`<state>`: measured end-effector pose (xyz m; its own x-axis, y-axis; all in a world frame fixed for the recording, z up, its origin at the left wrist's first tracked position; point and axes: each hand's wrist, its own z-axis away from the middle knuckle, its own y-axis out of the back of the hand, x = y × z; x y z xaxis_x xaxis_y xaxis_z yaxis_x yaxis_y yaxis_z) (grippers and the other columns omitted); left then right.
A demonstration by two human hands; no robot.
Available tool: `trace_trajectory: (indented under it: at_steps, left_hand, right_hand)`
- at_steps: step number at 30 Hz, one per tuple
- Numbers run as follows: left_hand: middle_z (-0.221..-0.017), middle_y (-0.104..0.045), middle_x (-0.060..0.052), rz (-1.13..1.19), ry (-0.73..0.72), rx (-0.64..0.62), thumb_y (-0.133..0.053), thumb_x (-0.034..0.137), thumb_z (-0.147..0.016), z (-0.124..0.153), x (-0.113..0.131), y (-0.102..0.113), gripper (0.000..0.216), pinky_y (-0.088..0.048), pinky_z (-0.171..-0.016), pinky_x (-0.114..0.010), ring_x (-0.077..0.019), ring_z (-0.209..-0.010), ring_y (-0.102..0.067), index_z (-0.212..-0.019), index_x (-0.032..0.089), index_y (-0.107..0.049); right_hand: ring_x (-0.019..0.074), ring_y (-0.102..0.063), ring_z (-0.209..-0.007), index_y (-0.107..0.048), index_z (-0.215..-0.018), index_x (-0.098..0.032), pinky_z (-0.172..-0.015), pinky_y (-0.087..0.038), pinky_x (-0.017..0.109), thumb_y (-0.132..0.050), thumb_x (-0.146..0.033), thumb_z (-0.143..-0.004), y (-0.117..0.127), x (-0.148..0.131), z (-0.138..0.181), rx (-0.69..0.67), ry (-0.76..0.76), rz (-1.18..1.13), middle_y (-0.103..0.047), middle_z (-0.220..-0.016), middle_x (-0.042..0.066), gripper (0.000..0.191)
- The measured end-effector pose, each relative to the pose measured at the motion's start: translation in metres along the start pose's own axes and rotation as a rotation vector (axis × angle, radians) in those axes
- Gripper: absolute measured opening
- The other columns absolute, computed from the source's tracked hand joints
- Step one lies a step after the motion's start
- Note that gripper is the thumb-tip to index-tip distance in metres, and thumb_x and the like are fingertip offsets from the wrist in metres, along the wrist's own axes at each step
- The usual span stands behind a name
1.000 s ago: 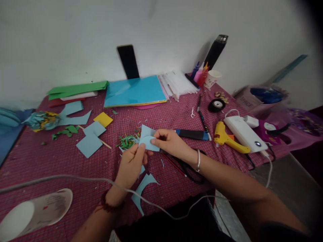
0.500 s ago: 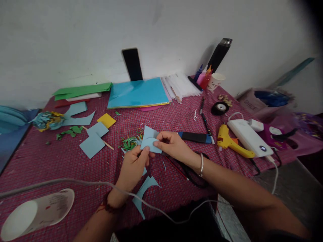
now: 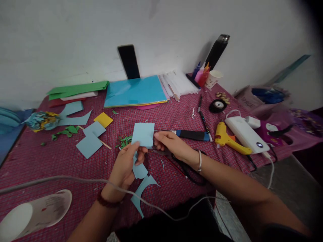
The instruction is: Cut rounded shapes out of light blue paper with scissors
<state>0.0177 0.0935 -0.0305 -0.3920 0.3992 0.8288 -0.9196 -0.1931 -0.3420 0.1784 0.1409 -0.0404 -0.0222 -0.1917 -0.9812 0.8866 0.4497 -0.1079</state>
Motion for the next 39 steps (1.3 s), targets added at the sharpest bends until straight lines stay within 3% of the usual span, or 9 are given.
trace_trajectory:
  at_steps: [7,13,18,29,39]
  left_hand:
    - [-0.046,-0.049,0.002,0.07,0.08,-0.038,-0.065,0.03,-0.07,-0.004,-0.002,0.003,0.023,-0.023,-0.036,-0.016,-0.0026,-0.037,-0.036,-0.06,0.01,-0.06]
    - [-0.045,-0.05,0.002,-0.107,-0.083,0.024,-0.063,0.033,-0.073,0.004,-0.001,-0.005,0.025,-0.023,-0.038,-0.018,-0.0049,-0.04,-0.038,-0.062,0.012,-0.059]
    - [-0.058,-0.059,-0.001,-0.219,-0.19,0.044,-0.059,0.034,-0.079,0.007,-0.004,-0.007,0.025,-0.025,-0.039,-0.019,-0.005,-0.043,-0.039,-0.066,0.012,-0.061]
    - [-0.059,-0.059,-0.001,-0.366,-0.27,0.073,-0.06,0.044,-0.08,0.006,-0.014,0.0,0.032,-0.031,-0.045,-0.021,-0.0075,-0.047,-0.043,-0.072,0.013,-0.066]
    - [-0.047,-0.048,0.003,-0.561,-0.36,0.134,-0.054,0.047,-0.083,0.014,-0.006,-0.001,0.039,-0.03,-0.046,-0.023,-0.0097,-0.044,-0.04,-0.06,0.016,-0.059]
  right_hand:
    - [0.0073,-0.043,-0.048,-0.061,-0.068,-0.015,-0.047,-0.032,0.022,-0.038,-0.054,-0.092,0.0,-0.01,0.006,-0.107,0.025,0.205,-0.049,-0.053,-0.003,0.051]
    - [0.0057,-0.039,-0.045,-0.058,-0.066,-0.015,-0.045,-0.028,0.021,-0.052,-0.049,-0.086,-0.004,-0.012,0.006,-0.127,-0.055,0.14,-0.05,-0.053,-0.003,0.04]
    - [0.0054,-0.038,-0.046,-0.059,-0.068,-0.014,-0.044,-0.025,0.021,-0.056,-0.045,-0.084,-0.004,-0.006,0.004,-0.14,-0.054,0.131,-0.049,-0.053,-0.004,0.035]
    - [0.0074,-0.036,-0.049,-0.057,-0.072,-0.015,-0.046,-0.026,0.021,-0.057,-0.05,-0.081,-0.003,-0.001,0.005,-0.094,0.055,0.168,-0.047,-0.056,-0.004,0.036]
    - [0.0099,-0.039,-0.057,-0.06,-0.076,-0.016,-0.054,-0.032,0.022,-0.054,-0.045,-0.085,-0.006,-0.005,0.008,-0.114,0.214,0.279,-0.05,-0.064,-0.002,0.032]
